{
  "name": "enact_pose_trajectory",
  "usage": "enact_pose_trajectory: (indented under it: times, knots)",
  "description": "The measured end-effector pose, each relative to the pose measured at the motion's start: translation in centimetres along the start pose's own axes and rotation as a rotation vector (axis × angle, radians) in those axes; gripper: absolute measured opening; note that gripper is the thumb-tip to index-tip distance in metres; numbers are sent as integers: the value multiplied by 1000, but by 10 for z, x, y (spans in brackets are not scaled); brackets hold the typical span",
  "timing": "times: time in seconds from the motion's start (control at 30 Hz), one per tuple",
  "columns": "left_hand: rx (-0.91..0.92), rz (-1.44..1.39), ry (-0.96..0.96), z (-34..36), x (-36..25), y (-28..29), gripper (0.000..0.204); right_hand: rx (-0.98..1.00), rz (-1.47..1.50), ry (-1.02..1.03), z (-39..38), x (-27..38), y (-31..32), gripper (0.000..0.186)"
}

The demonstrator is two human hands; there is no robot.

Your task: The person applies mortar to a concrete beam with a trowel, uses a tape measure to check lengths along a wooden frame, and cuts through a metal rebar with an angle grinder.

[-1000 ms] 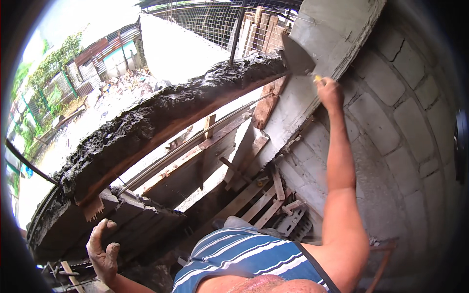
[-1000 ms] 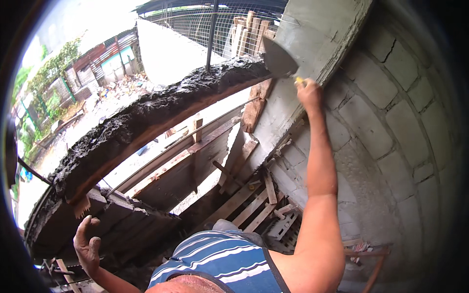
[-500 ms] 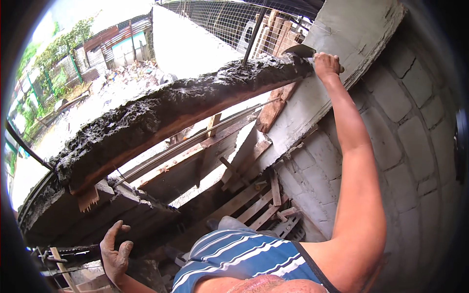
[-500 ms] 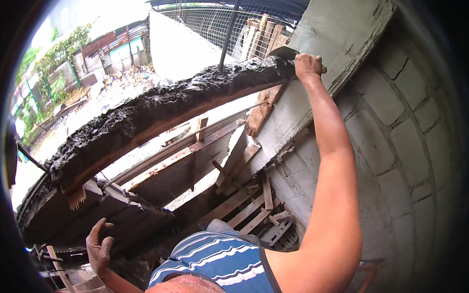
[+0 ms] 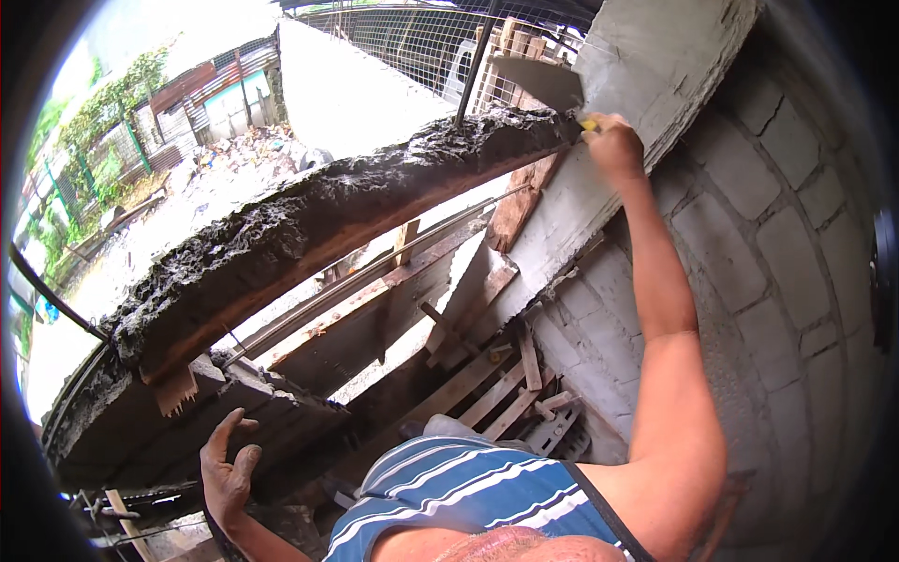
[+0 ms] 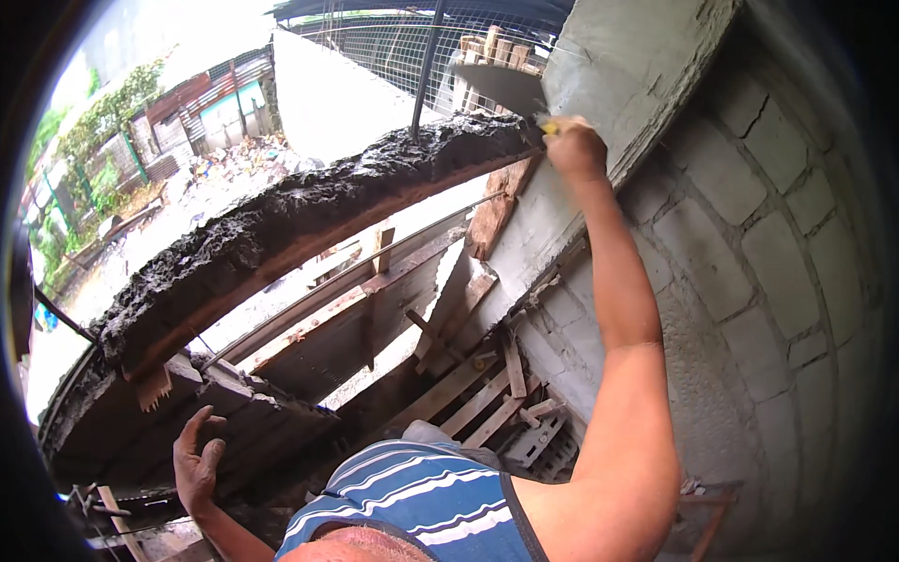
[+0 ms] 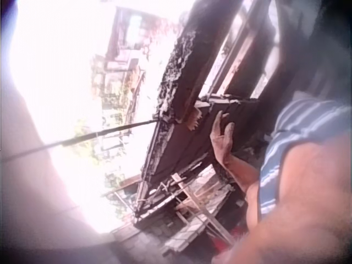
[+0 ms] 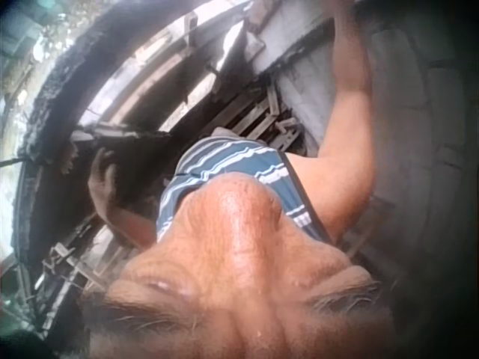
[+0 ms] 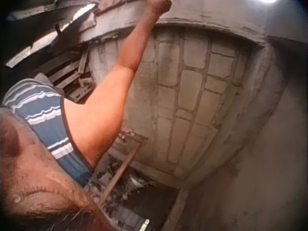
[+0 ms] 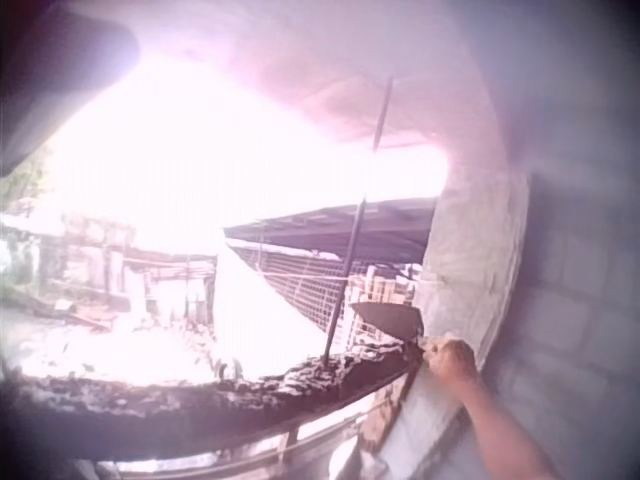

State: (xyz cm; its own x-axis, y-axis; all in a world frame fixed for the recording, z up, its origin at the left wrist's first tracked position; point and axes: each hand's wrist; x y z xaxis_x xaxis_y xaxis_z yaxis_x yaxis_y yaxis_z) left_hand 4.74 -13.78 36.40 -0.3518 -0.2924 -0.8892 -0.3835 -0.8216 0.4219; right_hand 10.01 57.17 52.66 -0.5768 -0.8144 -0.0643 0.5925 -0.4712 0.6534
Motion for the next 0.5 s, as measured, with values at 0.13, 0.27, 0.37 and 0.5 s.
enact_pose_trajectory:
  times: [0.13, 0.27, 0.37, 0.5]
  knots:
    - [23, -10, 69, -4, 6, 4, 55, 388, 632, -591, -22, -53, -1, 27]
    - [42, -28, 63, 0, 10, -3, 53, 630, 923, -936, -68, -48, -5, 25]
    - [99, 2, 32, 18, 6, -12, 52, 647, 1015, -961, -100, -6, 2, 26]
    - [137, -38, 55, 18, 16, -16, 51, 631, 1007, -833, -144, 86, 14, 27]
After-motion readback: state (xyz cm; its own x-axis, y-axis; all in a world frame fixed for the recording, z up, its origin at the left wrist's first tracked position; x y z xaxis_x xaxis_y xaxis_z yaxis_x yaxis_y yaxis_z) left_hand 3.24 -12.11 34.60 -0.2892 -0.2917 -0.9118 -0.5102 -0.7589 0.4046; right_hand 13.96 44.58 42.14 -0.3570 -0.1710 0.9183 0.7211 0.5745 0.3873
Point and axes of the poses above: each hand's wrist, its own z-axis towards the middle knuckle, its own y-axis out of the back of the hand, x = y × z, and after that the axes turned 6 degrees about -y, right-handed
